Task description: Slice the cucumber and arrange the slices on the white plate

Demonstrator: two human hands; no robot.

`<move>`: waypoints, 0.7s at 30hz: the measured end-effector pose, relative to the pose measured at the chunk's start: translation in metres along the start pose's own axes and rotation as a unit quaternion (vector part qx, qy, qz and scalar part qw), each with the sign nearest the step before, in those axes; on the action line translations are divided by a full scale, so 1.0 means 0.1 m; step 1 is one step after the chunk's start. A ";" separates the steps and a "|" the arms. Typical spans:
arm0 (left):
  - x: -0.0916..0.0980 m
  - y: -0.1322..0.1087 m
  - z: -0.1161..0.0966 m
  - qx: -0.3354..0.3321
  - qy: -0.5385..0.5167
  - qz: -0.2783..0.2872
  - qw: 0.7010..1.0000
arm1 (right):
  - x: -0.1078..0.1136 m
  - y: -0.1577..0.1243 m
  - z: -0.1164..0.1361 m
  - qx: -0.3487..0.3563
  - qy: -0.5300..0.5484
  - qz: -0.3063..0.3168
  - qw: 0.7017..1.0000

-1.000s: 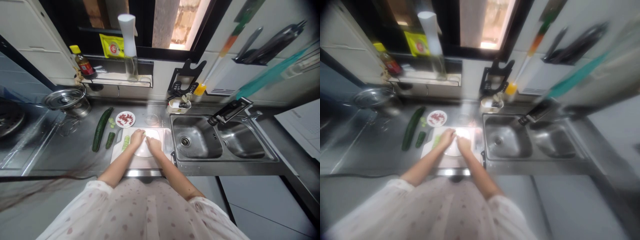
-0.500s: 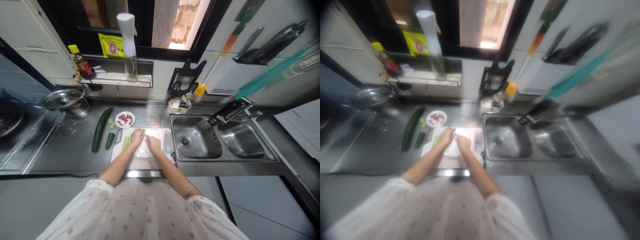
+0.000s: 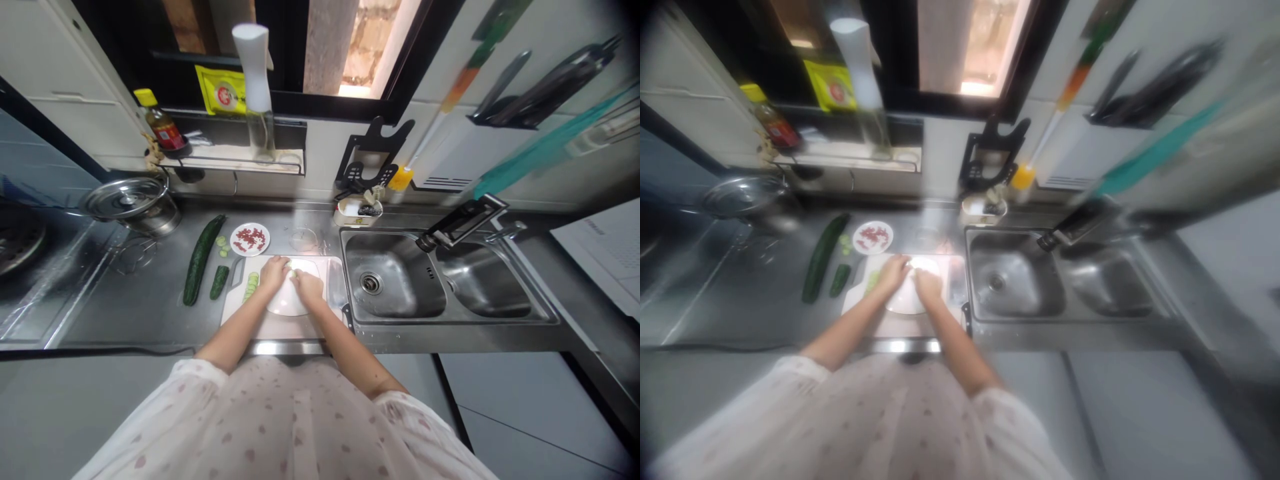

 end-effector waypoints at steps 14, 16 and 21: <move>0.01 0.01 -0.01 -0.008 0.000 -0.001 1.000 | -0.02 0.01 0.00 0.001 -0.002 0.003 1.000; 0.02 0.01 -0.02 -0.007 -0.003 -0.003 1.000 | -0.02 0.01 -0.01 -0.001 -0.002 0.006 1.000; 0.01 0.01 -0.01 -0.009 -0.006 -0.005 1.000 | -0.01 0.01 0.00 -0.006 -0.001 0.013 1.000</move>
Point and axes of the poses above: each hand's wrist, its own y-axis towards the middle knuckle, its own x-axis out of the back of the hand, z = x × y, the point moved 5 cm from there along y, towards the middle knuckle, and after that the axes turned 3 degrees about -x, right-handed, at the moved point
